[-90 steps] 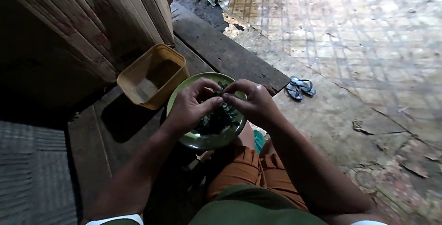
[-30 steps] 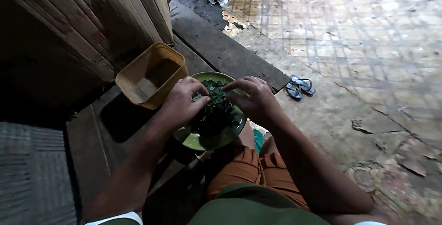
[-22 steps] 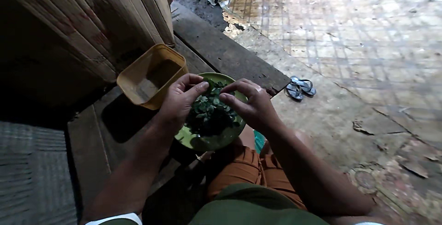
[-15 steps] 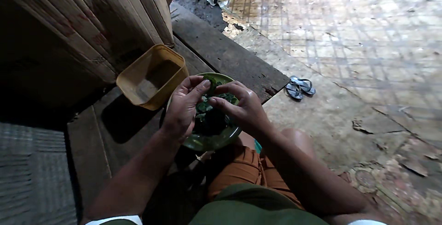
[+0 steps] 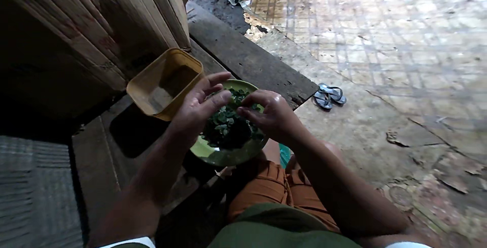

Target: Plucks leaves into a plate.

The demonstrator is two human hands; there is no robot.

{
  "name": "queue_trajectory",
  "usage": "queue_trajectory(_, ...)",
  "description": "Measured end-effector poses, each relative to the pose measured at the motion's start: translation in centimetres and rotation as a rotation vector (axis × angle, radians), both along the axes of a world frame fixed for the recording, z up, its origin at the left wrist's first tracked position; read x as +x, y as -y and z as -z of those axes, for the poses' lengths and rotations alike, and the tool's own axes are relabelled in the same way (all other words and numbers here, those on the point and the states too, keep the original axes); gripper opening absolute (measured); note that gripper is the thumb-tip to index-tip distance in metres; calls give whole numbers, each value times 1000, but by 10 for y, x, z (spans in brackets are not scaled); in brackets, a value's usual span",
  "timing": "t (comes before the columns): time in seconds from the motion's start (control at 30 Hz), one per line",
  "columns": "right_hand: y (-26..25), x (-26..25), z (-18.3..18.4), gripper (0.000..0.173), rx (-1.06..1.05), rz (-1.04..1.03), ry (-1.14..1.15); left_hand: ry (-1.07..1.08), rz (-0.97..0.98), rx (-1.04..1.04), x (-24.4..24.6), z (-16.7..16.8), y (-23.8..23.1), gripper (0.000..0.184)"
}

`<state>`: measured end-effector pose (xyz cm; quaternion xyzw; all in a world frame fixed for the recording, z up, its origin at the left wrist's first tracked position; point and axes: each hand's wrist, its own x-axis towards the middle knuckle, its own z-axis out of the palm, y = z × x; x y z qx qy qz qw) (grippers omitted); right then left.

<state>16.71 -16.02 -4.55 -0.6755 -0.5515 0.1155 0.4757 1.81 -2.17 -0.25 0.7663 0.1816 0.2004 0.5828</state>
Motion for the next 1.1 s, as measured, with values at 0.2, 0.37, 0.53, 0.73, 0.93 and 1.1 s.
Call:
queue_trajectory(0.2,-3,4,3,9,-24,-53,106,-93,131,377,-4,10,-4,20)
queue_trajectory(0.37,0,7,1,9,-29,-66,98,-135,106,352,-3,7,-4,8)
queue_trajectory(0.53,5,16,4,10,-46,-60,86,-133,69,343,-8,2,-12,9)
queue_trajectory(0.73,6,18,4,9,-82,-57,91,-187,129,540,-13,-4,-15,31)
queue_trajectory(0.93,2,14,4,8,-91,-74,101,-154,124,722,-7,13,-11,12)
queue_trajectory(1.1,2,14,3,9,-79,-81,106,-188,93,757,-5,16,-10,11)
